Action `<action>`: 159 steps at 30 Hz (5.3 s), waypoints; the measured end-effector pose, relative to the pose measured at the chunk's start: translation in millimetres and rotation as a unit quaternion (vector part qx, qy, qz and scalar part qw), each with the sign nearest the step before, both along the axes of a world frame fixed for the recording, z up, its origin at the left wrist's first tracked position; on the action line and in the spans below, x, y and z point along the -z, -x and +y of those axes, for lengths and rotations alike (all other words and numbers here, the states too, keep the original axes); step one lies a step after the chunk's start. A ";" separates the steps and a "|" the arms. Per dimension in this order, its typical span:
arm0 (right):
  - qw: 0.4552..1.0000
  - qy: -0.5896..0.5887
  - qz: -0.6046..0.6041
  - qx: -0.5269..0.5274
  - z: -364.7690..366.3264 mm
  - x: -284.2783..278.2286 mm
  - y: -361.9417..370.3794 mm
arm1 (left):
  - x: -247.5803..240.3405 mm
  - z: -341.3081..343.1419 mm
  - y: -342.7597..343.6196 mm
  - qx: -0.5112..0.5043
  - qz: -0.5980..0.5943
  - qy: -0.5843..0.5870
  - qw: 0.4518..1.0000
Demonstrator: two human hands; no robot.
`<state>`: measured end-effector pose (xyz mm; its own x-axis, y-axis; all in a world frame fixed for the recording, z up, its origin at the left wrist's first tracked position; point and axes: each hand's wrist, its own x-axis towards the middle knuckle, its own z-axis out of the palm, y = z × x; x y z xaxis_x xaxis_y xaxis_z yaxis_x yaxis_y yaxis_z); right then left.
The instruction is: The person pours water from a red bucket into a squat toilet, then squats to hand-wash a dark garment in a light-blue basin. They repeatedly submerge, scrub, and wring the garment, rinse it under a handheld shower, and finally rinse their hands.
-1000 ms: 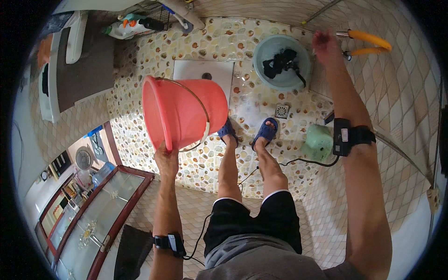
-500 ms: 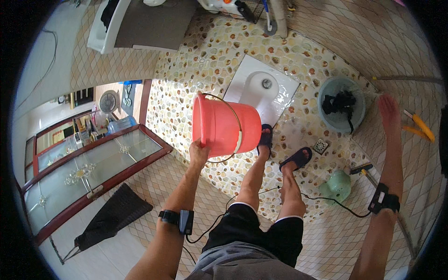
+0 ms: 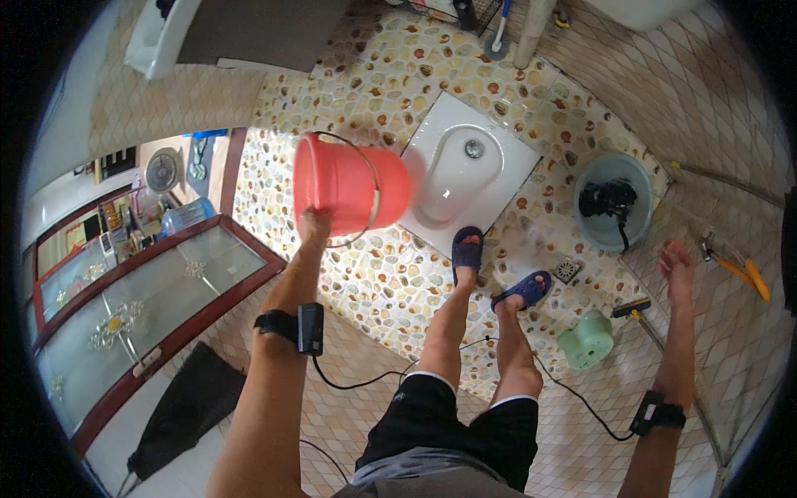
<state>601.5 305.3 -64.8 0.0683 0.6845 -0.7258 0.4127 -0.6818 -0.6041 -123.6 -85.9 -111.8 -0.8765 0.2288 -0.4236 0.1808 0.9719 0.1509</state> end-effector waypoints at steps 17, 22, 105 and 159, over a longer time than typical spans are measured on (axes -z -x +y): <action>0.985 0.110 -0.109 -0.076 -118.5 33.4 12.3 | 41.8 106.4 69.8 0.275 0.126 0.078 0.950; 0.979 0.081 -0.130 -0.136 -146.5 39.8 -1.3 | 89.3 138.9 79.1 0.320 0.191 0.083 0.924; 0.972 -0.208 0.067 -0.083 14.9 -19.7 -81.9 | 11.4 535.2 -664.9 0.552 -0.311 -0.294 0.716; 0.930 -0.090 -0.262 -0.243 -313.0 441.5 68.8 | 166.4 -90.6 -352.4 -0.109 -0.477 -0.039 0.871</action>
